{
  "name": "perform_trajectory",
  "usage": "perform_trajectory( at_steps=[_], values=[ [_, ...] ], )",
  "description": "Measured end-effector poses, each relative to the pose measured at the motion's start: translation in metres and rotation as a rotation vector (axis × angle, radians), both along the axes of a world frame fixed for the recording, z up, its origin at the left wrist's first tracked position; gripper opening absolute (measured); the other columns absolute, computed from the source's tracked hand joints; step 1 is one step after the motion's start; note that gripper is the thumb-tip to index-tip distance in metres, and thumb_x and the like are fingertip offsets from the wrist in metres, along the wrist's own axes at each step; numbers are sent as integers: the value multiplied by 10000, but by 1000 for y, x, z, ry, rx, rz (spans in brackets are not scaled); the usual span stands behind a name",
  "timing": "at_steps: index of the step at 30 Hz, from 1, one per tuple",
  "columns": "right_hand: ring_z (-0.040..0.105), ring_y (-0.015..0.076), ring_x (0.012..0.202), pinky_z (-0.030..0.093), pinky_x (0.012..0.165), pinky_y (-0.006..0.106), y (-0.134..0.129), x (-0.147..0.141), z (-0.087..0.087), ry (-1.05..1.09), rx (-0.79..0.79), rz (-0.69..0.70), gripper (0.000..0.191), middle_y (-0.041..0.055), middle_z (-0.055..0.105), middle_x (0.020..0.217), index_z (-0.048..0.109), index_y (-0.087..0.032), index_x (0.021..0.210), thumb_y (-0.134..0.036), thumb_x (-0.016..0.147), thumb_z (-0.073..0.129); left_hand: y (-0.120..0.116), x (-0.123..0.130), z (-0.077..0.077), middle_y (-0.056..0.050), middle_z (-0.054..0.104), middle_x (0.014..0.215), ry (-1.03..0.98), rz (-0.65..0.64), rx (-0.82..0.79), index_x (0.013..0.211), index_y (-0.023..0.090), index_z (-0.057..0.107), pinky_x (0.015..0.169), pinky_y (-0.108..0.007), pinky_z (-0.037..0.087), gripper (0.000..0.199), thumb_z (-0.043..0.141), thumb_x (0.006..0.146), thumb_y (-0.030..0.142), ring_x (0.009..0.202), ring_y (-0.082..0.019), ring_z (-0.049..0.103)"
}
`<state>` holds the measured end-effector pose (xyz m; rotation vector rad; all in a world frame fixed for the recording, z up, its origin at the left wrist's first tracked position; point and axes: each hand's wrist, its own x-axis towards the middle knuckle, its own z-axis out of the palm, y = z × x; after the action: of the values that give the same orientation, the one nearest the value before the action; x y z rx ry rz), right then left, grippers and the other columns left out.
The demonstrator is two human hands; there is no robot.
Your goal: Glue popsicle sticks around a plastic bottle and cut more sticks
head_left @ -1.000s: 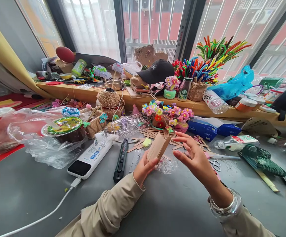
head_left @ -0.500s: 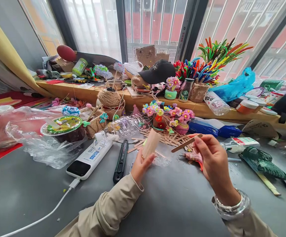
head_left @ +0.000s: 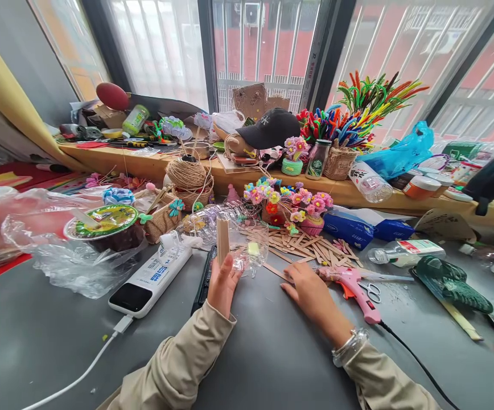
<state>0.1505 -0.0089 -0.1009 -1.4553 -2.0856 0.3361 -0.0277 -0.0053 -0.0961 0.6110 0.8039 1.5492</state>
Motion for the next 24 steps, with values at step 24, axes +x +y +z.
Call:
perform_trajectory(
  at_steps=[24],
  values=[
    [556,120,693,444,662,259,-15,7,47,790,-405,10,267,28,611,758,548,-156,833,-374,679,554,-3,10,-3,-93,542,996,176,-16,-31,955,160,402,818,-319,376,600,713,492,382,938,-211,517]
  ],
)
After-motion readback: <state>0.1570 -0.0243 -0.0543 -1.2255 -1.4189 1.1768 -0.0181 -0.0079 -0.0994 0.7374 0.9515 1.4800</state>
